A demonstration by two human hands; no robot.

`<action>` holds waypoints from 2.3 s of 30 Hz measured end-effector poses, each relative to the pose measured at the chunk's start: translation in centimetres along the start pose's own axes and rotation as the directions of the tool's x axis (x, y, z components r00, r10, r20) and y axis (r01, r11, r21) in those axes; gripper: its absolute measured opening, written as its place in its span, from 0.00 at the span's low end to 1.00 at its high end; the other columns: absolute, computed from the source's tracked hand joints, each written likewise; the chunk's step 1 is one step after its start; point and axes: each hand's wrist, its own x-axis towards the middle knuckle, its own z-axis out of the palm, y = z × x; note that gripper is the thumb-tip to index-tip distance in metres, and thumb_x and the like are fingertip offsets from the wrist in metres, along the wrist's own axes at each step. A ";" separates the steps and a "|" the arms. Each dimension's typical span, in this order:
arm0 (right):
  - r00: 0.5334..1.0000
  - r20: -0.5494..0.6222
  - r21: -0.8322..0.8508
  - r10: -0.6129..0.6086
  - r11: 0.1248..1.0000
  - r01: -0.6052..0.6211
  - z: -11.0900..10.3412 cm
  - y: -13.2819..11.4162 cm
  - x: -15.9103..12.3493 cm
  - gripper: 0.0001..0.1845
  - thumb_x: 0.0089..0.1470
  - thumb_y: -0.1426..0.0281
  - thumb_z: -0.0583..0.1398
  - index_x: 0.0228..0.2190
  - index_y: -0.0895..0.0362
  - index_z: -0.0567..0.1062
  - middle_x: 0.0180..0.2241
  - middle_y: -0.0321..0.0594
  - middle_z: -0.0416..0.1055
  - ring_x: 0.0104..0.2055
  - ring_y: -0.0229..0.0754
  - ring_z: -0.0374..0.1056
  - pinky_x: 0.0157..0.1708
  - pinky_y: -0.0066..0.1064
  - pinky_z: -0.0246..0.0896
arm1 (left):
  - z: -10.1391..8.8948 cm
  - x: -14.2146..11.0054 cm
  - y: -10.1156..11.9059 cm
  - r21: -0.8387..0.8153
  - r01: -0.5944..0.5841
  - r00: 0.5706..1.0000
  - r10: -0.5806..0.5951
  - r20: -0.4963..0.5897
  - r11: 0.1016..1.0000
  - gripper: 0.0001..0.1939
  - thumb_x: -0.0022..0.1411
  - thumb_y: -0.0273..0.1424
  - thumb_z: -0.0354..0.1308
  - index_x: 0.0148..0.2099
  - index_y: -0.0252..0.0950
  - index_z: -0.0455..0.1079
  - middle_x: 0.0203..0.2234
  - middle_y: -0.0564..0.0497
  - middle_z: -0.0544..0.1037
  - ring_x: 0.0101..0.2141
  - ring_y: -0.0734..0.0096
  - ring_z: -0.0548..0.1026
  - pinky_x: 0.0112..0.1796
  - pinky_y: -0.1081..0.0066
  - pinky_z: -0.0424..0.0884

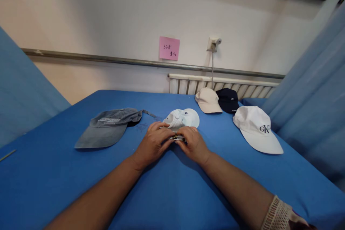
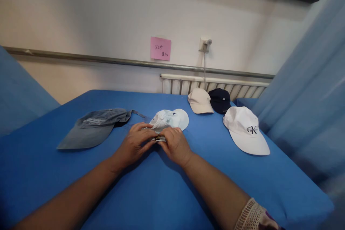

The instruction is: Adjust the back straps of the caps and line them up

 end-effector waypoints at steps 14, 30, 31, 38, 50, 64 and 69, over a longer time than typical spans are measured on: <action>0.999 0.039 0.164 -0.028 0.986 0.022 -0.6 0.9 -0.2 0.06 0.60 0.68 0.60 0.40 0.55 0.71 0.37 0.40 0.76 0.40 0.43 0.71 0.43 0.37 0.62 | 0.3 0.2 0.4 0.017 -0.020 0.998 0.019 0.060 1.000 0.10 0.65 0.35 0.57 0.47 0.40 0.72 0.39 0.50 0.79 0.51 0.58 0.68 0.56 0.54 0.57; 0.999 -0.006 0.131 -0.048 0.990 0.048 -0.8 0.9 -0.3 0.05 0.58 0.75 0.57 0.37 0.55 0.69 0.38 0.42 0.76 0.41 0.43 0.72 0.45 0.37 0.63 | 0.4 0.2 0.5 0.051 -0.076 0.996 0.073 0.054 0.996 0.09 0.65 0.31 0.57 0.47 0.40 0.73 0.38 0.50 0.80 0.51 0.58 0.69 0.57 0.53 0.56; 0.999 -0.004 0.128 -0.054 0.990 0.055 -0.9 0.9 -0.3 0.04 0.58 0.75 0.57 0.37 0.55 0.69 0.38 0.42 0.76 0.41 0.43 0.72 0.45 0.37 0.63 | 0.5 0.1 0.4 0.059 -0.084 0.995 0.080 0.056 0.995 0.09 0.65 0.31 0.56 0.47 0.40 0.73 0.38 0.50 0.80 0.51 0.58 0.69 0.57 0.52 0.55; 0.998 0.032 0.107 -0.061 0.993 0.057 -1.8 1.3 -0.3 0.07 0.59 0.76 0.57 0.39 0.55 0.70 0.38 0.41 0.76 0.41 0.42 0.71 0.45 0.36 0.63 | 0.3 0.2 0.5 0.094 -0.137 0.991 0.136 0.016 0.986 0.09 0.65 0.31 0.56 0.48 0.41 0.73 0.38 0.52 0.80 0.50 0.59 0.70 0.58 0.52 0.53; 0.997 0.079 0.070 -0.018 0.997 0.013 -2.2 1.3 -0.4 0.10 0.55 0.78 0.57 0.40 0.54 0.69 0.39 0.41 0.75 0.41 0.43 0.71 0.45 0.37 0.62 | 0.1 0.3 1.0 0.088 -0.165 0.985 0.168 -0.029 0.982 0.06 0.64 0.29 0.57 0.42 0.40 0.74 0.35 0.52 0.81 0.48 0.61 0.72 0.57 0.52 0.54; 0.985 0.171 0.009 -0.016 1.000 0.015 -2.5 1.0 -0.4 0.07 0.55 0.78 0.57 0.33 0.55 0.69 0.31 0.37 0.73 0.34 0.40 0.67 0.40 0.33 0.59 | -1.3 0.0 0.1 0.051 -0.133 0.973 0.121 0.195 0.990 0.10 0.61 0.32 0.60 0.46 0.42 0.73 0.42 0.49 0.79 0.53 0.57 0.69 0.57 0.50 0.53; 0.992 0.123 0.044 -0.037 0.999 0.031 -2.0 0.4 -0.3 0.06 0.58 0.77 0.55 0.34 0.54 0.69 0.33 0.38 0.73 0.36 0.41 0.68 0.40 0.33 0.61 | -0.8 0.0 1.2 0.029 -0.093 0.963 0.082 0.257 0.995 0.21 0.55 0.36 0.65 0.52 0.42 0.69 0.47 0.46 0.77 0.54 0.53 0.67 0.59 0.47 0.51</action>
